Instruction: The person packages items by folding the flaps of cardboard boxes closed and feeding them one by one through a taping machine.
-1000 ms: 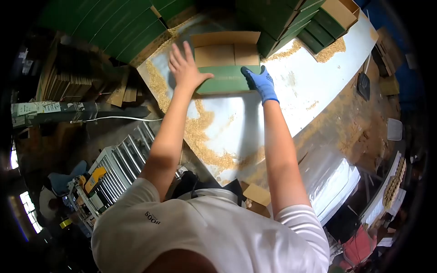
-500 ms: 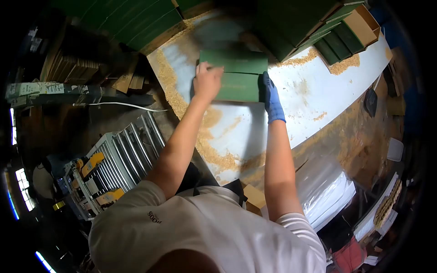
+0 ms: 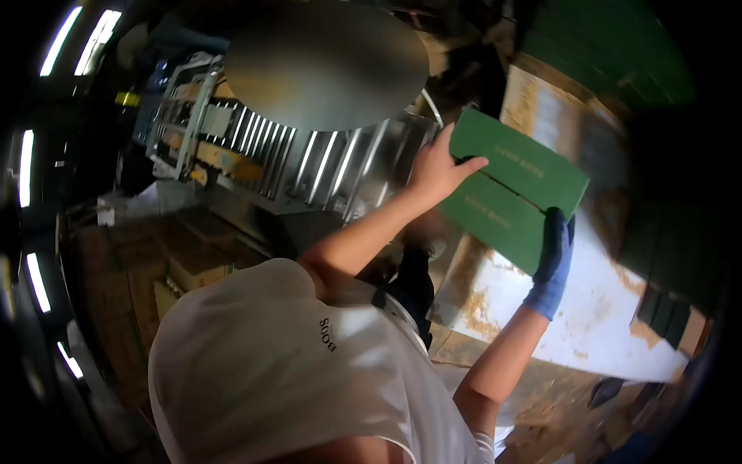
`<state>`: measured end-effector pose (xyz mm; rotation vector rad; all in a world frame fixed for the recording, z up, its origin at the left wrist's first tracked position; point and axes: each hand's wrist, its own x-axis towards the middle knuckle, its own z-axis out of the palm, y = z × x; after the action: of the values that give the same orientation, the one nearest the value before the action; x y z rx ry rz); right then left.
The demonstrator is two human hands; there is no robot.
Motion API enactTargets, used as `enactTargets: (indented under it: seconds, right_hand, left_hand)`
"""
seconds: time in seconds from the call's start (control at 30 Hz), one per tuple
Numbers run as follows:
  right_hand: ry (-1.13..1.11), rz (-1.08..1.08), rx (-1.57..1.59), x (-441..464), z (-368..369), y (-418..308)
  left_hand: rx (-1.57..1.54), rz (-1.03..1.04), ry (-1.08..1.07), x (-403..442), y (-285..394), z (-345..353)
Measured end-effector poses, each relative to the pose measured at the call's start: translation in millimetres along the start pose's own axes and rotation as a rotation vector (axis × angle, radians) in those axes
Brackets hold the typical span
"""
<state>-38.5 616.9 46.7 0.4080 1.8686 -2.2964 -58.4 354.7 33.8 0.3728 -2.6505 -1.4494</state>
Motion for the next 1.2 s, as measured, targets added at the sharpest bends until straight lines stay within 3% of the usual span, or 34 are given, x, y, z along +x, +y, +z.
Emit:
enactTargets:
  seconds: [0.1, 0.13, 0.2, 0.23, 0.27, 0.3, 0.37, 0.4, 0.43, 0.47, 0.5, 0.53, 0.57, 0.63, 0.67, 0.7, 0.8, 0.87, 0.9, 0.93, 1.0, 1.07, 1.13, 1.17, 1.2]
  right_hand:
    - [-0.133, 0.109, -0.072, 2.8, 97.2, 46.5]
    - [-0.133, 0.169, -0.061, 0.4, 140.1, 70.4]
    - [-0.174, 0.239, 0.049, -14.9, 234.7, 108.6]
    - [-0.211, 0.230, 0.034, -17.6, 277.3, 144.3]
    - [-0.247, 0.219, 0.018, -17.1, 311.6, 184.0]
    - [-0.283, 0.120, -0.105, -10.8, 323.3, 223.6]
    - [-0.297, 0.046, -0.256, -24.9, 340.1, 221.6]
    - [-0.267, 0.068, -0.193, -23.0, 341.7, 237.4]
    - [-0.235, 0.088, -0.128, -21.4, 343.2, 253.2]
    - [-0.168, 0.121, -0.043, -23.5, 351.5, 258.2]
    - [-0.189, 0.044, -0.127, -18.7, 360.2, 261.5]
    - [-0.202, -0.034, -0.212, -13.9, 369.1, 264.7]
    - [-0.209, -0.113, -0.294, -9.5, 377.7, 267.9]
    - [-0.262, -0.049, -0.218, 7.6, 399.3, 285.2]
    - [-0.286, -0.139, -0.323, 14.3, 410.3, 297.6]
    - [-0.361, -0.319, -0.619, -1.4, 442.4, 267.7]
    - [-0.317, -0.057, -0.224, 10.5, 501.6, 329.4]
    - [-0.299, 0.063, -0.250, -28.6, 561.8, 288.4]
    - [-0.287, 0.025, -0.304, -27.3, 577.4, 299.9]
    - [-0.447, -0.338, -0.558, -22.6, 584.7, 308.5]
    - [-0.296, 0.158, -0.077, -21.7, 614.2, 327.3]
    - [-0.508, -0.913, -0.977, 2.0, 597.2, 359.0]
    - [-0.656, -0.094, -0.352, 40.6, 618.7, 402.8]
    - [-0.532, 0.240, -0.078, 59.7, 629.5, 424.6]
    - [-0.572, 0.011, -0.693, 36.9, 645.9, 372.9]
  left_hand:
    - [0.027, -0.138, 0.067, -20.4, -65.6, -103.0]
    - [0.332, 0.063, 0.256, -22.7, -119.1, -124.3]
    - [0.306, -0.334, 0.036, -28.2, -167.2, -194.7]
    - [0.346, -0.311, 0.089, -43.3, -198.3, -223.8]
    - [0.608, -0.317, 0.113, -64.9, -205.7, -253.7]
    - [0.671, -0.223, 0.132, -91.0, -215.0, -289.3]
    - [0.460, -0.157, 0.069, -157.5, -266.1, -357.9]
    - [0.473, -0.333, 0.010, -194.6, -278.1, -383.8]
    - [0.470, -0.333, -0.008, -233.8, -290.8, -409.7]
    - [0.404, -0.551, -0.049, -282.2, -321.4, -426.0]
    - [0.494, -0.639, 0.013, -326.6, -326.8, -436.4]
    - [0.524, -0.858, -0.103, -360.6, -333.5, -447.7]
    - [0.352, -0.808, 0.097, -404.4, -345.4, -448.0]
    - [0.269, -1.163, -0.389, -409.5, -309.7, -470.7]
    - [0.233, -1.215, -0.480, -422.3, -314.4, -470.5]
    - [0.199, -1.224, -0.495, -438.0, -321.4, -465.0]
    - [0.102, -1.213, -0.343, -471.7, -361.4, -439.2]
    - [0.038, -1.197, -0.254, -481.4, -379.1, -424.8]
    - [0.006, -1.190, -0.220, -486.0, -384.0, -419.1]
    - [-0.020, -1.184, -0.196, -488.5, -387.9, -414.5]
    - [-0.063, -1.167, -0.165, -492.9, -393.2, -408.1]
    - [-0.095, -1.149, -0.126, -493.8, -399.7, -404.9]
    - [-0.128, -1.146, -0.093, -496.8, -405.5, -403.9]
    - [-0.139, -1.152, -0.087, -498.7, -407.2, -403.8]
    - [-0.147, -1.156, -0.089, -501.5, -410.1, -402.6]
